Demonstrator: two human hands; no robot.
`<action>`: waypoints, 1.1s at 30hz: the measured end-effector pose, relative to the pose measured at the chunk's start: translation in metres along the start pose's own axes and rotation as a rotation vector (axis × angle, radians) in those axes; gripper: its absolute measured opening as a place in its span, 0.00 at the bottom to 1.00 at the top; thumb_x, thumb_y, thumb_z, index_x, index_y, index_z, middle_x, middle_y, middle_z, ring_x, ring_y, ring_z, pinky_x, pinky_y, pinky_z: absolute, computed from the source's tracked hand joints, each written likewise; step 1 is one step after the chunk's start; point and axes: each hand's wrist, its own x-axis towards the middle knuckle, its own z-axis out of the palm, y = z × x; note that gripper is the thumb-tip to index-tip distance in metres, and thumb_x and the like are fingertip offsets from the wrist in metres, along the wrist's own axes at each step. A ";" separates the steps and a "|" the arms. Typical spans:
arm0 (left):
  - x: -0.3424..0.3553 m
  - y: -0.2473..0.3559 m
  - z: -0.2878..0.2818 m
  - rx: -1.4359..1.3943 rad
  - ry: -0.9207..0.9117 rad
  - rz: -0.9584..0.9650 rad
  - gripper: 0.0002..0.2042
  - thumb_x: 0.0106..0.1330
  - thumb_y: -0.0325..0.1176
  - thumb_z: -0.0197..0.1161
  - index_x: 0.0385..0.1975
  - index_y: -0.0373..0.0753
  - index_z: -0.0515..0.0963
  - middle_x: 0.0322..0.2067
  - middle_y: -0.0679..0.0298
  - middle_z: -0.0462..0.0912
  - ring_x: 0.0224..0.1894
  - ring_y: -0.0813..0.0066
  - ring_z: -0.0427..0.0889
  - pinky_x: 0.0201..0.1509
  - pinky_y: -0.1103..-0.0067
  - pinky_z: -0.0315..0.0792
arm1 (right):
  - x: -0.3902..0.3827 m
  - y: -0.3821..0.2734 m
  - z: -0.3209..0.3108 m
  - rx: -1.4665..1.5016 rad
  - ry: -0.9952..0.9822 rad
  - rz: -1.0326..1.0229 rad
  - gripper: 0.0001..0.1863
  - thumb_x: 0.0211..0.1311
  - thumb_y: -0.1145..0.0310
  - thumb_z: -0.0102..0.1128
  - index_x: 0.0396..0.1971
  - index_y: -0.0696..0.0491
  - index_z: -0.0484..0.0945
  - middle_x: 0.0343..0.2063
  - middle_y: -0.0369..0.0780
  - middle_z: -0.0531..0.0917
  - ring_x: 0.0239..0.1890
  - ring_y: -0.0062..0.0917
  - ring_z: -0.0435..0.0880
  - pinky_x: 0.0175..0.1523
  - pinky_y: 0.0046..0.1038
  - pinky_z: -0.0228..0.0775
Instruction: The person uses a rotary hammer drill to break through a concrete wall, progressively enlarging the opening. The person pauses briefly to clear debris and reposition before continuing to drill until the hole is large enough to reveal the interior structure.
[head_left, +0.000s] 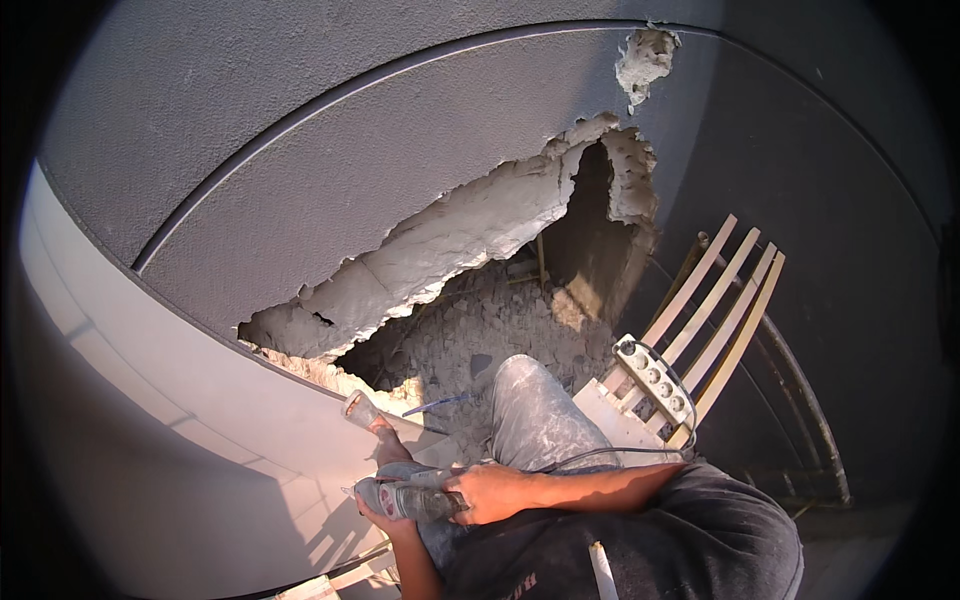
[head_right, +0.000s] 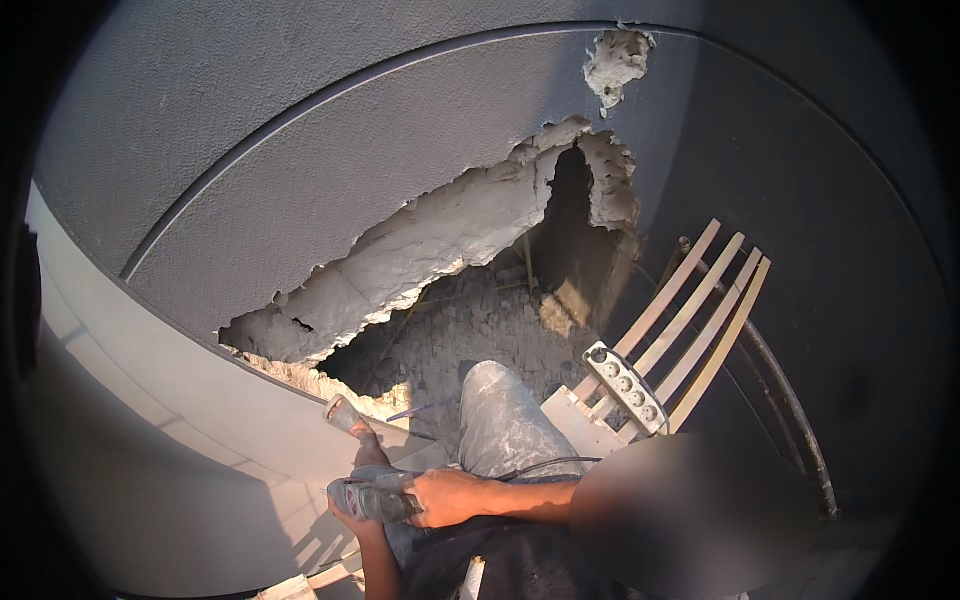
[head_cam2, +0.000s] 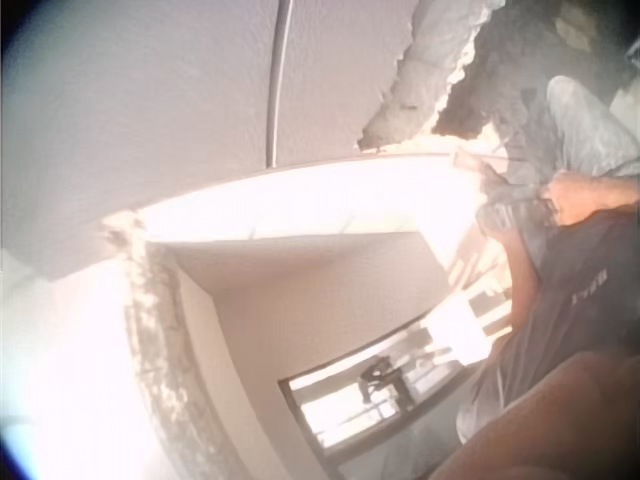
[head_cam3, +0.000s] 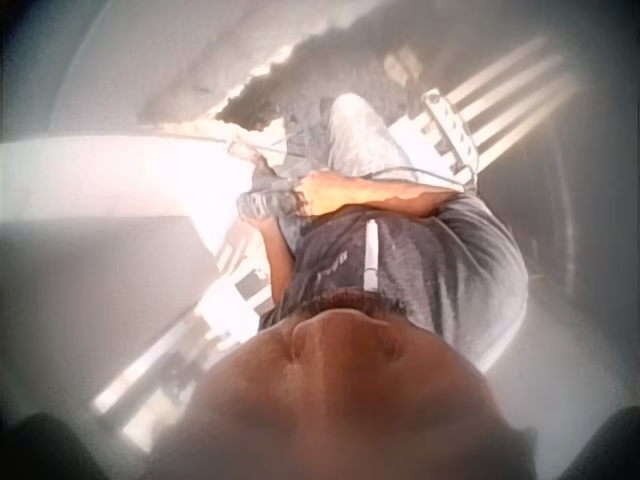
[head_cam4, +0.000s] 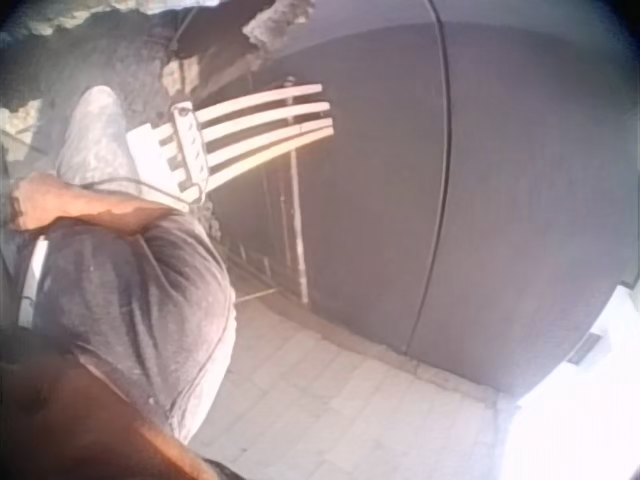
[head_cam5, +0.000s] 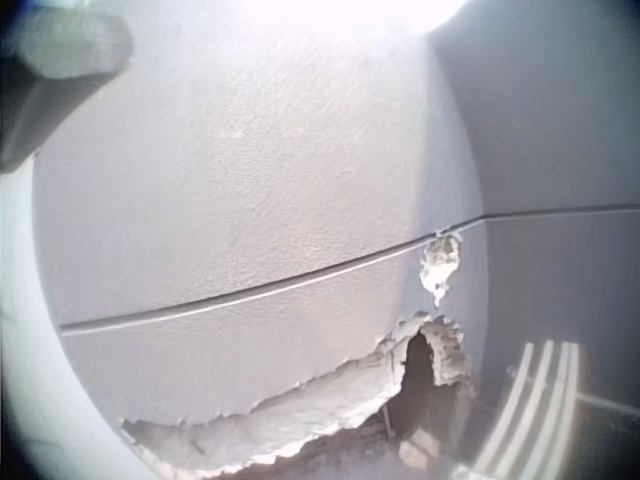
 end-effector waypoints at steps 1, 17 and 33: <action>0.003 0.001 -0.006 0.014 0.006 0.010 0.20 0.70 0.55 0.61 0.43 0.42 0.81 0.41 0.60 0.86 0.45 0.62 0.86 0.50 0.64 0.82 | 0.000 -0.001 -0.002 0.005 -0.005 0.003 0.24 0.60 0.52 0.69 0.48 0.55 0.82 0.39 0.56 0.87 0.45 0.55 0.87 0.51 0.51 0.79; -0.015 -0.004 0.021 0.117 -0.016 0.001 0.21 0.72 0.55 0.54 0.43 0.42 0.82 0.42 0.60 0.87 0.47 0.63 0.86 0.52 0.62 0.82 | -0.001 0.004 0.005 0.028 0.019 0.037 0.28 0.60 0.52 0.69 0.54 0.55 0.81 0.37 0.54 0.88 0.45 0.52 0.88 0.52 0.48 0.79; -0.036 -0.005 0.050 0.060 0.047 -0.084 0.35 0.64 0.64 0.55 0.58 0.39 0.75 0.58 0.52 0.79 0.60 0.48 0.79 0.63 0.51 0.74 | -0.005 -0.016 -0.011 0.185 -0.060 -0.141 0.20 0.62 0.60 0.69 0.49 0.56 0.82 0.36 0.48 0.89 0.41 0.40 0.89 0.46 0.39 0.77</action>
